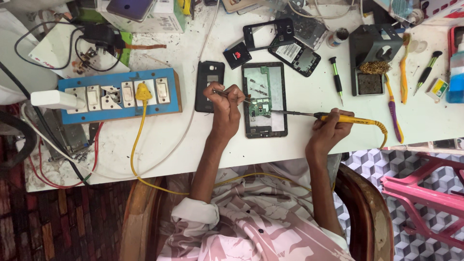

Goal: The person uses a soldering iron and solder wire to reflow or attach components on a smartphone motherboard. They hold the board steady with one hand while applying heat and solder with the other, working on several small points on the green circuit board.

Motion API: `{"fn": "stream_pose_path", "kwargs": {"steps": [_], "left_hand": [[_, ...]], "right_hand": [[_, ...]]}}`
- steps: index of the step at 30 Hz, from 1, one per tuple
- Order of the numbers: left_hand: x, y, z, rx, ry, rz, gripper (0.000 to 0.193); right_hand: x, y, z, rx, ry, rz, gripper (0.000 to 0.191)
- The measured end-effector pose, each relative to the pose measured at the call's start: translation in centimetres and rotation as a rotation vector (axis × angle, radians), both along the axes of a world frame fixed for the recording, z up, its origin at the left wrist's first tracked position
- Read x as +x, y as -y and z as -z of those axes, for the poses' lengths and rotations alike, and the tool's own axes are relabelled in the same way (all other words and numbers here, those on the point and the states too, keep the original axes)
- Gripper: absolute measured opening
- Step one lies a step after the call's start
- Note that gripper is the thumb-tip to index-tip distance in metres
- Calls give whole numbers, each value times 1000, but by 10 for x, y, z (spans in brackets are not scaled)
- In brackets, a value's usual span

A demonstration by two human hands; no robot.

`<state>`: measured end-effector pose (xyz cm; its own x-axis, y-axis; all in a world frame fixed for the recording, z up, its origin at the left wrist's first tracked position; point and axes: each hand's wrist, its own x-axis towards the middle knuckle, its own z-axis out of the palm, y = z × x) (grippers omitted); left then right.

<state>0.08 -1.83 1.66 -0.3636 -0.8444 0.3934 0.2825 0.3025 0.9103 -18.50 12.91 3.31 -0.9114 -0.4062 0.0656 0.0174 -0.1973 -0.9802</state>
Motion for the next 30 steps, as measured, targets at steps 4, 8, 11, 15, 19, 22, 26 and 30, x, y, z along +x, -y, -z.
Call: {"fn": "stream_pose_path", "kwargs": {"steps": [4, 8, 11, 15, 19, 22, 26, 30], "left_hand": [[1, 1, -1, -16, 16, -3, 18], [2, 0, -2, -13, 19, -2, 18], [1, 1, -2, 2, 7, 0, 18], [0, 0, -1, -6, 5, -5, 19], [0, 1, -2, -17, -14, 6, 19], [1, 1, -2, -27, -13, 5, 18], [0, 0, -2, -26, -8, 6, 18], [1, 0, -1, -29, 13, -6, 19]], "right_hand": [[-1, -1, 0, -5, -32, -9, 16], [0, 0, 1, 21, -25, 10, 18], [0, 2, 1, 32, -49, 10, 20], [1, 1, 0, 56, -64, 8, 24], [1, 1, 0, 65, -53, 13, 21], [0, 1, 1, 53, -34, 13, 19], [0, 0, -2, 14, -42, 3, 18], [5, -2, -6, 12, -51, -23, 18]]}}
